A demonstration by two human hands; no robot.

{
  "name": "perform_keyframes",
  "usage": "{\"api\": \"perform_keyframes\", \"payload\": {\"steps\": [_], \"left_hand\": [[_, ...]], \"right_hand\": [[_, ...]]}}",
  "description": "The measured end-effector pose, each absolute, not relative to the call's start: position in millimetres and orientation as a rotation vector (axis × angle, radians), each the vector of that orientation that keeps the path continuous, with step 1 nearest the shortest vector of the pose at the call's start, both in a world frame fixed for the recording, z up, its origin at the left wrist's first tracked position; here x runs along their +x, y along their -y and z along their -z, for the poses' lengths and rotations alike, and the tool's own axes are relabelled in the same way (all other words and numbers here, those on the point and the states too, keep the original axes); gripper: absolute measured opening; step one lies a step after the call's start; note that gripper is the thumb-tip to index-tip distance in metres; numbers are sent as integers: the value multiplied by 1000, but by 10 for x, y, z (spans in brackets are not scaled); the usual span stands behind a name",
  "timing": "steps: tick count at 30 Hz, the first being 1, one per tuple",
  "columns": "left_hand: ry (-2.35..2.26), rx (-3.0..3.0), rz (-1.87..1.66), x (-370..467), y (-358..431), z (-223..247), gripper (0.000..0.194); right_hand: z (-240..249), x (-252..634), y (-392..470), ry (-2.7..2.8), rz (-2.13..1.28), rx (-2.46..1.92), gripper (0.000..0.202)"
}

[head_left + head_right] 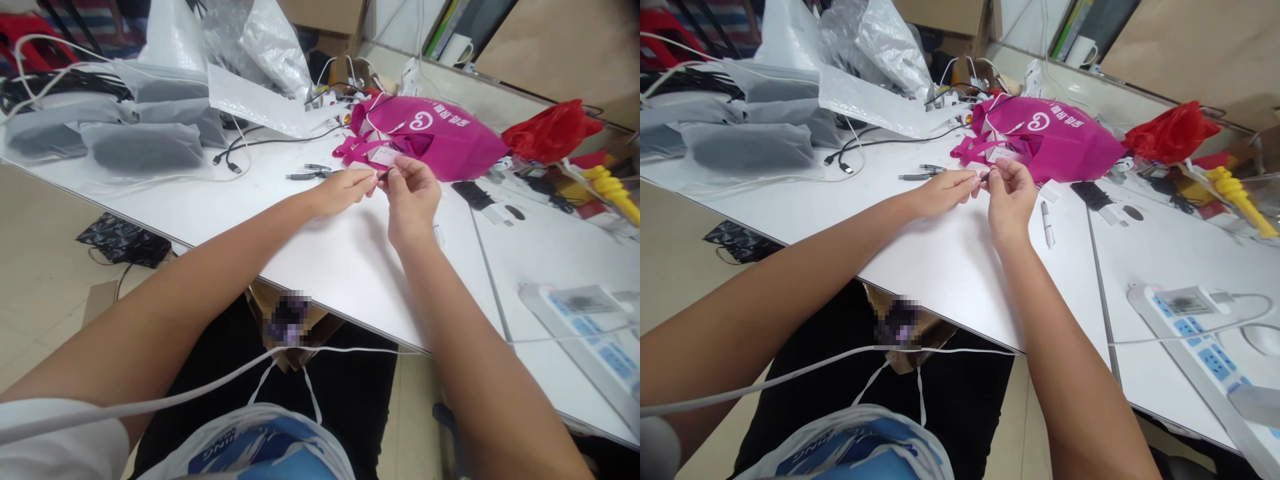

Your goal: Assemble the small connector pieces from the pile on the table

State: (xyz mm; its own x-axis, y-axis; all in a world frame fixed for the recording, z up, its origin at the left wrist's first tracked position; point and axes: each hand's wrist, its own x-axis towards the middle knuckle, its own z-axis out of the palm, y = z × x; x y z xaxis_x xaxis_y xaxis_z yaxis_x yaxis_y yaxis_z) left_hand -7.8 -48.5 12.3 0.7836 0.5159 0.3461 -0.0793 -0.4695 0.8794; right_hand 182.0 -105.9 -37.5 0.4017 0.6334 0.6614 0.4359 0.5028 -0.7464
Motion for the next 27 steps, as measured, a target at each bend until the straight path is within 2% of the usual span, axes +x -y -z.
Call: {"api": "perform_keyframes", "payload": {"steps": [5, 13, 23, 27], "left_hand": [[-407, 1670, -571, -98, 646, -251, 42], [-505, 1469, -541, -108, 826, -391, 42], [-482, 1462, -585, -47, 820, -319, 36], [-474, 1493, -626, 8, 784, -246, 39]], "right_hand": [[409, 1838, 1042, 1239, -178, -1101, 58], [352, 1742, 1092, 1141, -251, -1065, 52], [298, 1712, 1125, 1021, -349, -1014, 43], [330, 1717, 1112, 1071, -273, -1075, 41]]}}
